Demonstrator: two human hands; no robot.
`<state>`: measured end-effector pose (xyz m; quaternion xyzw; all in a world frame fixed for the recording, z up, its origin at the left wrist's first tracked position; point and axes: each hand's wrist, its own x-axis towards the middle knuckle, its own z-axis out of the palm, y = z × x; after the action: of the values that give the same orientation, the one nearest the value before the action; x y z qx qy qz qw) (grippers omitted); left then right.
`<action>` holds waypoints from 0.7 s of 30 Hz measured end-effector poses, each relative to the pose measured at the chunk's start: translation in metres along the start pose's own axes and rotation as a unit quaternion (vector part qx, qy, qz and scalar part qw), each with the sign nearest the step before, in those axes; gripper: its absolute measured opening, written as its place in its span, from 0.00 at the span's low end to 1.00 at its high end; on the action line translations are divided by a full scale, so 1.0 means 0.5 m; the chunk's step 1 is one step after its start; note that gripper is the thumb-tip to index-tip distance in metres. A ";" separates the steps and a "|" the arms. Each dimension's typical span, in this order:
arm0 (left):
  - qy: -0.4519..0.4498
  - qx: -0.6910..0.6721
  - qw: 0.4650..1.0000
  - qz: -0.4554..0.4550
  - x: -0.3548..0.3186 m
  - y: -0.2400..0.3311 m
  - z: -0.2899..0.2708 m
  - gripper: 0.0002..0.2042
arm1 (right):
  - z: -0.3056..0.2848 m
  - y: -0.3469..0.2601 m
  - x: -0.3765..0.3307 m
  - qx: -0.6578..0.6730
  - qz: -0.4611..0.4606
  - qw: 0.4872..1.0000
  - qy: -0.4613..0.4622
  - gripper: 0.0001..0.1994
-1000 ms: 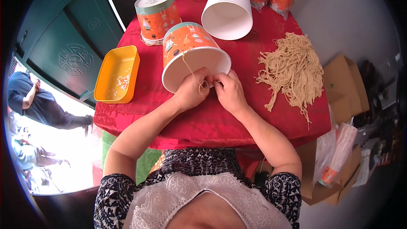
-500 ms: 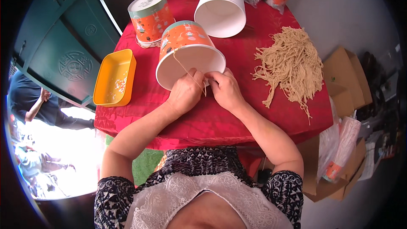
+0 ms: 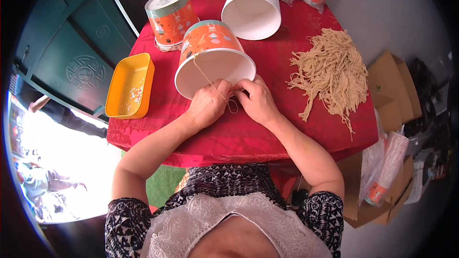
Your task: Threading string handles into pre-punched holes of paper buckets.
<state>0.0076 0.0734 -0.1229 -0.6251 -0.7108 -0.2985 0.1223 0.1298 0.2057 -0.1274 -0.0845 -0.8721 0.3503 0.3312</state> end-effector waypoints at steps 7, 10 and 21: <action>0.017 -0.085 0.995 -0.044 -0.003 0.008 -0.023 0.03 | -0.004 -0.010 0.001 -0.015 -0.039 0.999 -0.013 0.05; -0.001 -0.114 0.990 -0.078 -0.001 0.012 -0.031 0.02 | -0.009 -0.001 -0.005 -0.018 -0.030 0.998 -0.046 0.06; -0.001 -0.089 0.986 -0.143 0.004 0.007 -0.028 0.02 | -0.019 -0.012 -0.004 -0.081 -0.114 0.986 -0.092 0.09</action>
<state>0.0077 0.0673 -0.1096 -0.5254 -0.7637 -0.3745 0.0211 0.1379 0.2059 -0.1193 0.0213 -0.9283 0.2451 0.2790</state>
